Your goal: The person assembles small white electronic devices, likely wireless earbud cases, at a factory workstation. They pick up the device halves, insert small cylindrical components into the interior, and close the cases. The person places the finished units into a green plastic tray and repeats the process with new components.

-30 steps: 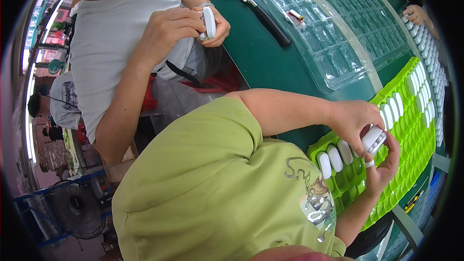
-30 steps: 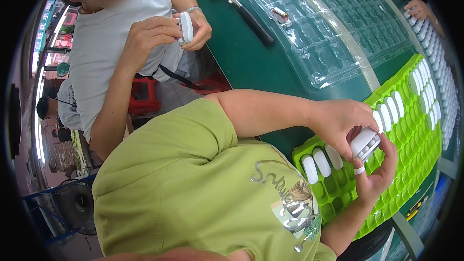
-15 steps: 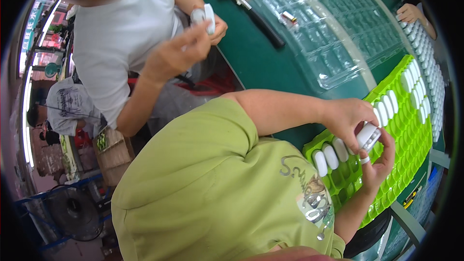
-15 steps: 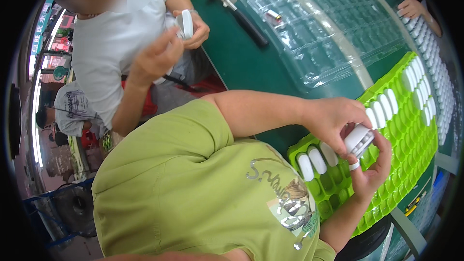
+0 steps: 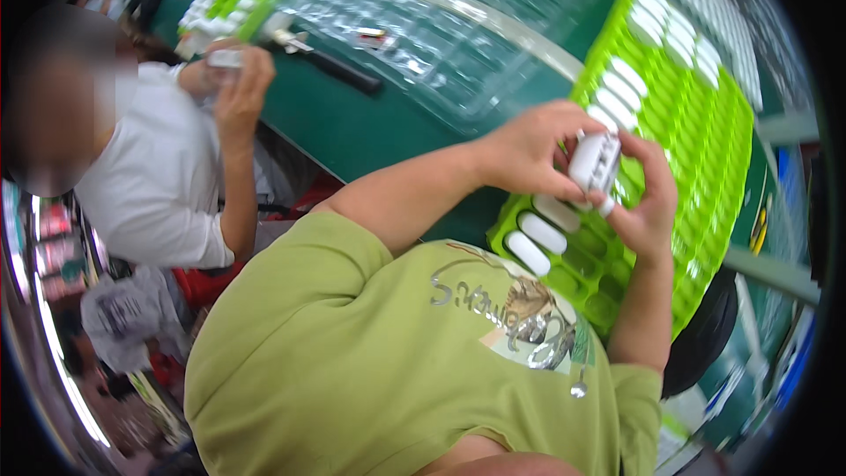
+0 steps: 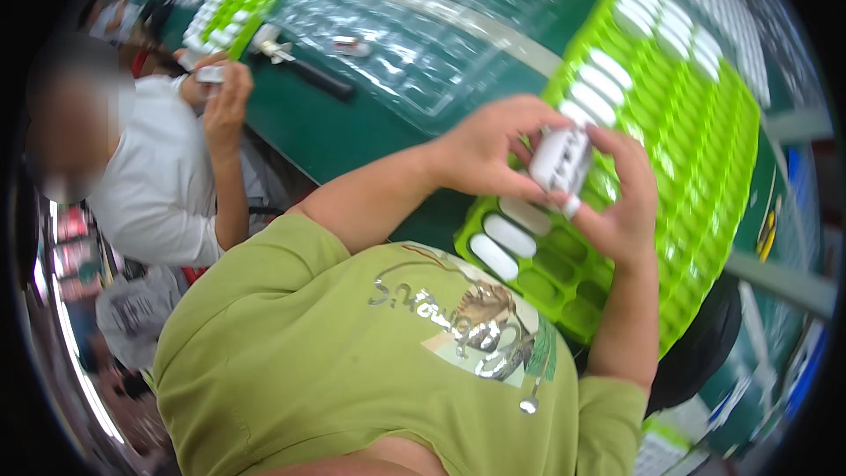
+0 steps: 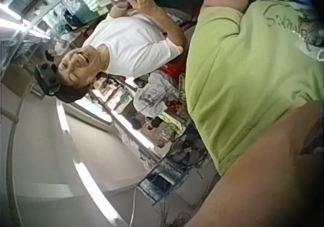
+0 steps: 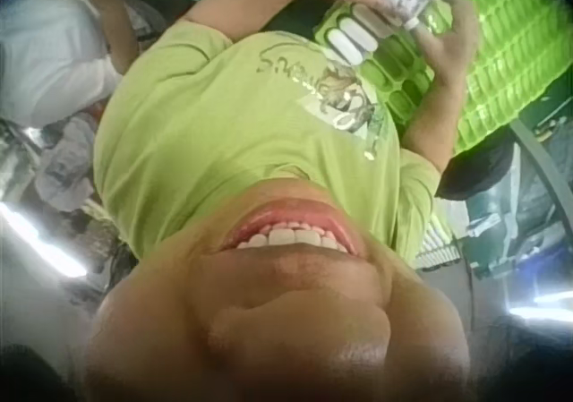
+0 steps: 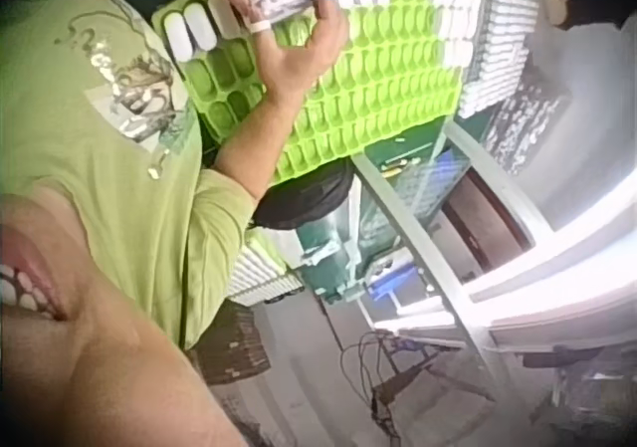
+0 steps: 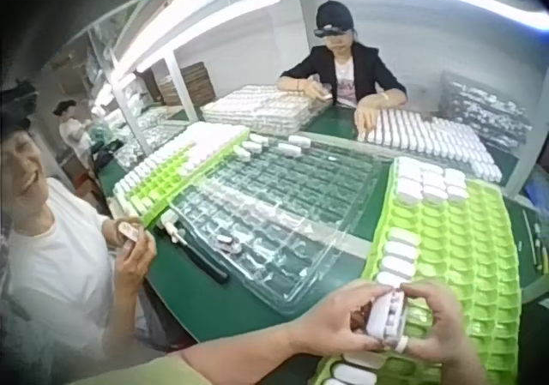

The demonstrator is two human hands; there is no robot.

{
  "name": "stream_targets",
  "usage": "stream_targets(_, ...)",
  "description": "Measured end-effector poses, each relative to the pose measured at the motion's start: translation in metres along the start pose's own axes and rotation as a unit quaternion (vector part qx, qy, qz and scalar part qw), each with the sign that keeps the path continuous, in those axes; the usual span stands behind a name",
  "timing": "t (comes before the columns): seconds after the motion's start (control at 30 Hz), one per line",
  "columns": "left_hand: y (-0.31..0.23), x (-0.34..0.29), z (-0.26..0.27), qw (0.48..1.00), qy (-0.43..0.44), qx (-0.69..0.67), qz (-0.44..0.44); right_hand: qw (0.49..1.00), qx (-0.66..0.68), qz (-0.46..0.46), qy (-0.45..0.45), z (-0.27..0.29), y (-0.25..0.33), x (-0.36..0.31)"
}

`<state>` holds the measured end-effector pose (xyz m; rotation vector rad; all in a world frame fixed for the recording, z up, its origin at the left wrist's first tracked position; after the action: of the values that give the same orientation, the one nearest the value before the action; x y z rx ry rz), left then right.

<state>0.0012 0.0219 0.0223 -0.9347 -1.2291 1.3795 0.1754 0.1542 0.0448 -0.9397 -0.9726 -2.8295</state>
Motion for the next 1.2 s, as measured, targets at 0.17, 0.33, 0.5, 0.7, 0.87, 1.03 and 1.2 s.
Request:
stream_targets(0.17, 0.01, 0.0, -0.004, 1.0, 0.009, -0.012, 0.017, 0.998, -0.037, 0.046, -0.005, 0.002, 0.002, 0.007)
stream_targets(0.33, 0.009, 0.001, -0.003, 1.0, 0.004, 0.001, 0.01, 0.997, -0.039, 0.06, -0.01, 0.005, 0.001, 0.002)
stream_targets(0.5, 0.008, -0.002, -0.004, 1.0, -0.008, 0.005, -0.027, 0.998, -0.034, 0.023, 0.039, 0.014, 0.012, 0.007)
stream_targets(0.7, 0.008, -0.001, -0.002, 0.998, 0.005, -0.006, -0.061, 0.998, -0.013, 0.041, 0.034, 0.014, 0.013, 0.007)
stream_targets(0.87, 0.012, -0.001, -0.005, 0.999, 0.018, -0.023, -0.023, 0.998, -0.021, 0.049, 0.025, 0.014, 0.015, 0.008)
stream_targets(1.03, 0.01, 0.0, -0.007, 0.998, 0.025, -0.057, -0.016, 0.999, 0.012, 0.048, 0.021, 0.013, 0.013, 0.007)
stream_targets(1.2, 0.008, 0.0, -0.004, 0.994, 0.052, -0.096, -0.023, 0.993, 0.072, 0.086, -0.019, 0.017, 0.013, 0.013)
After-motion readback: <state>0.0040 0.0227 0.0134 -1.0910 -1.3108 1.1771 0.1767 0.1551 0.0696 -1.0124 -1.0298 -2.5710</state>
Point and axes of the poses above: each hand's wrist, its own x-axis towards the middle knuckle, its own z-axis out of the back of the hand, y = z × x, the point moved 1 cm from there along x, towards the middle knuckle, and after that the axes turned 12 degrees about z, right-handed, at the moved point
